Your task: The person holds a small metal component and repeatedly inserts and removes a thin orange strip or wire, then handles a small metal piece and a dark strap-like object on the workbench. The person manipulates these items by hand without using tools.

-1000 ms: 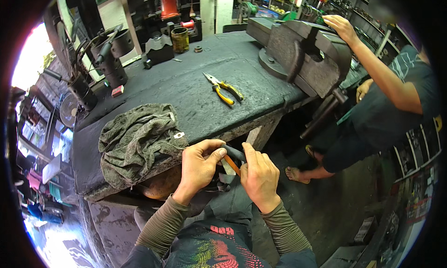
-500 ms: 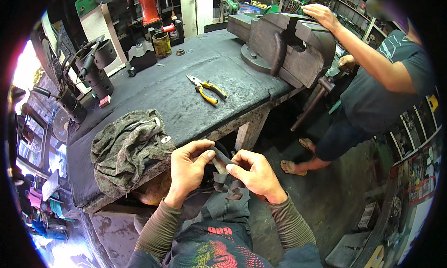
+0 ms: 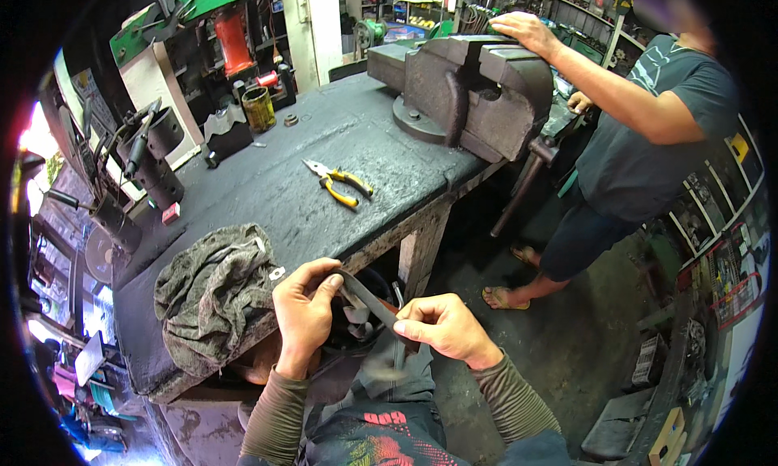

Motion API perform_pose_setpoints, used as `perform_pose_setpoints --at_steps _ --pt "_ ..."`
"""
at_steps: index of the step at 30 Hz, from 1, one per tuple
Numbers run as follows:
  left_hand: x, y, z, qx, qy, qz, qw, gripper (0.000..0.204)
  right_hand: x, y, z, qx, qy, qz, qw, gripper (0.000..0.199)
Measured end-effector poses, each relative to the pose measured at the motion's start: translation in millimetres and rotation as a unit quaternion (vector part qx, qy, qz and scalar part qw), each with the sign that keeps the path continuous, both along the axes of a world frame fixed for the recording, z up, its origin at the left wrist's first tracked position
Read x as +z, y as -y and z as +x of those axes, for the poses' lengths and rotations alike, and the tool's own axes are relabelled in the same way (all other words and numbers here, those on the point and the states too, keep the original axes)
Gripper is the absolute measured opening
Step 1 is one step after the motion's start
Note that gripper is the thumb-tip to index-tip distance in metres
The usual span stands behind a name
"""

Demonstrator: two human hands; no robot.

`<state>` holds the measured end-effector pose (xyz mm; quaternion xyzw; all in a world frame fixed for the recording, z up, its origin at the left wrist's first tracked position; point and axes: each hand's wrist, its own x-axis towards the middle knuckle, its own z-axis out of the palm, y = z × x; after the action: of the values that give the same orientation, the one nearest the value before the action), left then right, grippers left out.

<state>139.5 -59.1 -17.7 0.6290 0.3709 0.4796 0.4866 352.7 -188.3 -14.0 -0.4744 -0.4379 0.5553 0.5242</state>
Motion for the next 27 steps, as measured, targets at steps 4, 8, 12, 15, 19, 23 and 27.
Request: perform_pose_setpoints --at_steps 4,8,12,15,19,23,27 --pt "5 -1 -1 0.004 -0.025 0.046 0.999 0.022 0 -5 -13 -0.028 -0.036 -0.053 0.998 0.019" --pt "8 2 -2 0.014 -0.020 0.063 0.998 0.021 10 -8 -33 0.024 0.015 -0.052 0.998 0.058" --pt "4 1 2 0.029 -0.021 0.079 0.996 0.020 14 -11 -48 -0.011 0.152 -0.009 0.988 0.065" --pt "3 -1 1 0.044 -0.040 0.087 0.994 0.020 11 -15 -50 -0.040 0.305 0.070 0.949 0.062" --pt "3 4 -2 0.043 -0.052 0.062 0.996 0.020 4 -20 -49 -0.016 0.302 0.044 0.952 0.054" --pt "-1 5 -2 0.056 -0.054 0.131 0.988 0.019 -3 -24 -48 0.031 0.244 -0.022 0.969 0.048" --pt "-8 -1 -3 0.062 0.000 0.103 0.993 0.022 -15 -21 -52 -0.079 0.438 0.052 0.894 0.061"
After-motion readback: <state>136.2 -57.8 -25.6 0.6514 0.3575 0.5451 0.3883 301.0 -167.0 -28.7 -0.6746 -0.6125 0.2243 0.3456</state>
